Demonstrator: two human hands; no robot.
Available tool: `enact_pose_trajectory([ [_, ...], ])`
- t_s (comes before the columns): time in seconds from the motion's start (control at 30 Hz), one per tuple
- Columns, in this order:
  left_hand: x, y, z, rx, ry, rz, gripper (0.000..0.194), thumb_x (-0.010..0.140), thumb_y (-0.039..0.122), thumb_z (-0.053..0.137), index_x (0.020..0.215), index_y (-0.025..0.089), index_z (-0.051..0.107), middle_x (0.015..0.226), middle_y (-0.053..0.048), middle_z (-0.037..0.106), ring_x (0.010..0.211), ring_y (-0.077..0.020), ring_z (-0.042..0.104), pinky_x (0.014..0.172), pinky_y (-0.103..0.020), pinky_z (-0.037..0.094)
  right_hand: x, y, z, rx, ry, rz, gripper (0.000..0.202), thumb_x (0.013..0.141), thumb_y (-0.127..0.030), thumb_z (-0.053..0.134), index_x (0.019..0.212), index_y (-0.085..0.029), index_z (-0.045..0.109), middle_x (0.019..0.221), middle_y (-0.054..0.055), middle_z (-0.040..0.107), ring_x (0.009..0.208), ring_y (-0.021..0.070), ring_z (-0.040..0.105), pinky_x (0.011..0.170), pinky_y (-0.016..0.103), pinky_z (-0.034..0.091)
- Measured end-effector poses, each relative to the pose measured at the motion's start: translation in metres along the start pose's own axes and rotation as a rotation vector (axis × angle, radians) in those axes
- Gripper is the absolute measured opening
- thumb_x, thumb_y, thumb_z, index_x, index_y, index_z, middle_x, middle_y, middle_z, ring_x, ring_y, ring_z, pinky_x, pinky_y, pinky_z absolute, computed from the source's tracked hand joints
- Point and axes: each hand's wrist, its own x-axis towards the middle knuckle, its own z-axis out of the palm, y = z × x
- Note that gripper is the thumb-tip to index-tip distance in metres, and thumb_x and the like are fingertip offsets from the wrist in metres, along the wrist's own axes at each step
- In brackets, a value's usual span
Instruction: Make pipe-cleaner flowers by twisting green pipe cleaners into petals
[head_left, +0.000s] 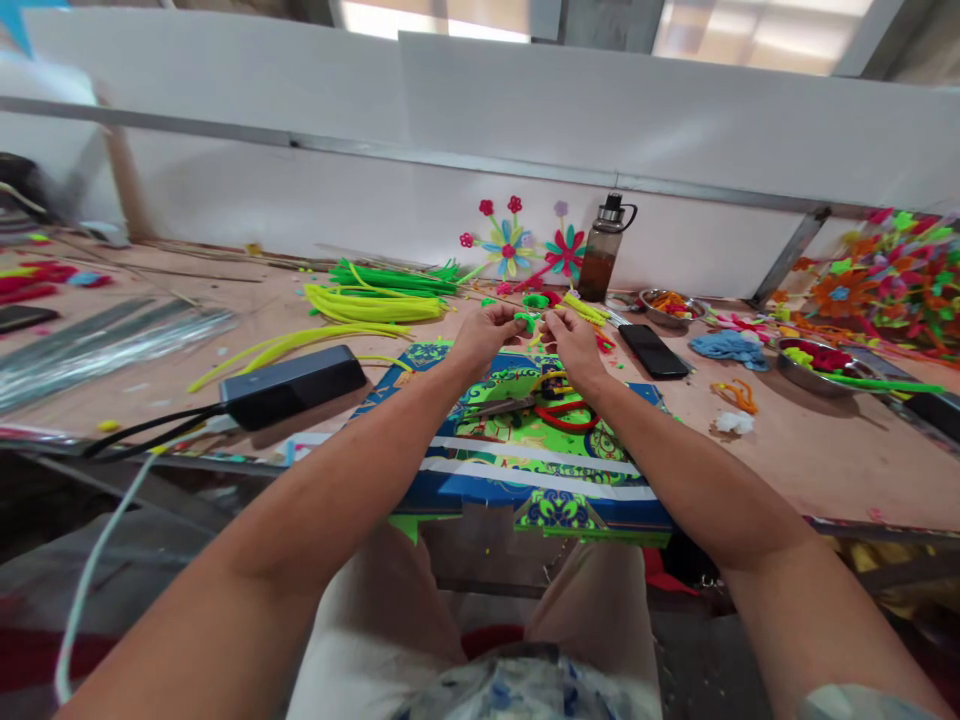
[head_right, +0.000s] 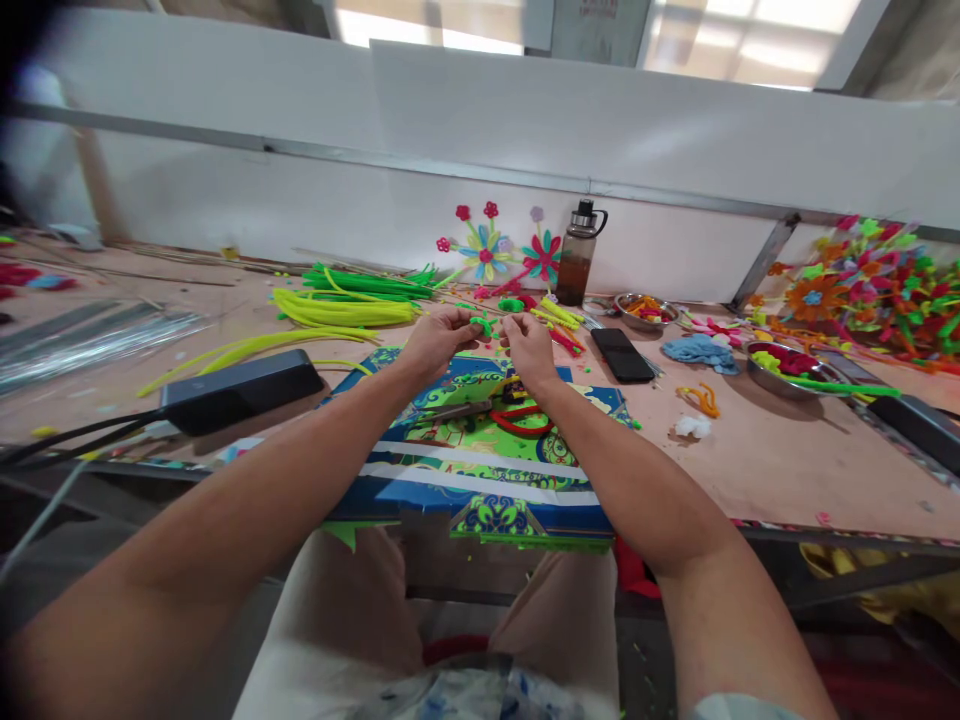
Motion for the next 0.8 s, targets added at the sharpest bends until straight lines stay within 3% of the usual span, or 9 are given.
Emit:
enact_pose_trajectory([
  [0.13, 0.0017, -0.0007, -0.0034, 0.02, -0.045, 0.028, 0.028, 0.066, 0.036, 0.079, 0.079, 0.016, 0.063, 0.067, -0.001, 0.066, 0.063, -0.0113, 0.061, 0.058, -0.022, 0.044, -0.0006, -0.0023, 0.0016, 0.029, -0.026, 0.084, 0.02, 0.085, -0.039, 0.054, 0.083, -0.019, 0.056, 0.08, 0.0, 0.065, 0.063, 0.0083, 0.058, 0.058, 0.02, 0.046],
  [0.47, 0.0005, -0.0001, -0.0032, 0.107, -0.095, 0.11, 0.04, 0.06, 0.043, 0.083, 0.081, 0.016, 0.063, 0.065, 0.0, 0.064, 0.06, -0.0109, 0.059, 0.059, -0.023, 0.043, -0.0011, -0.006, -0.0002, -0.002, -0.095, 0.01, 0.018, 0.077, -0.036, 0.062, 0.078, -0.018, 0.06, 0.07, -0.002, 0.061, 0.065, 0.0101, 0.056, 0.06, 0.021, 0.046],
  [0.63, 0.0003, 0.0011, -0.004, 0.108, -0.149, 0.076, 0.039, 0.06, 0.04, 0.082, 0.086, 0.016, 0.065, 0.067, 0.0, 0.065, 0.063, -0.0124, 0.06, 0.062, -0.024, 0.045, -0.0005, -0.006, 0.0013, 0.014, -0.109, 0.085, 0.023, 0.08, -0.042, 0.06, 0.08, -0.019, 0.06, 0.071, -0.002, 0.061, 0.064, 0.0096, 0.057, 0.057, 0.02, 0.044],
  [0.8, -0.0012, 0.0036, -0.0053, 0.111, -0.151, 0.078, 0.03, 0.063, 0.031, 0.079, 0.084, 0.017, 0.063, 0.061, 0.002, 0.062, 0.058, -0.011, 0.058, 0.06, -0.024, 0.044, -0.0021, -0.0085, 0.0002, 0.072, -0.184, 0.139, 0.018, 0.077, -0.037, 0.063, 0.085, -0.02, 0.062, 0.076, -0.002, 0.062, 0.066, 0.0082, 0.056, 0.06, 0.02, 0.044],
])
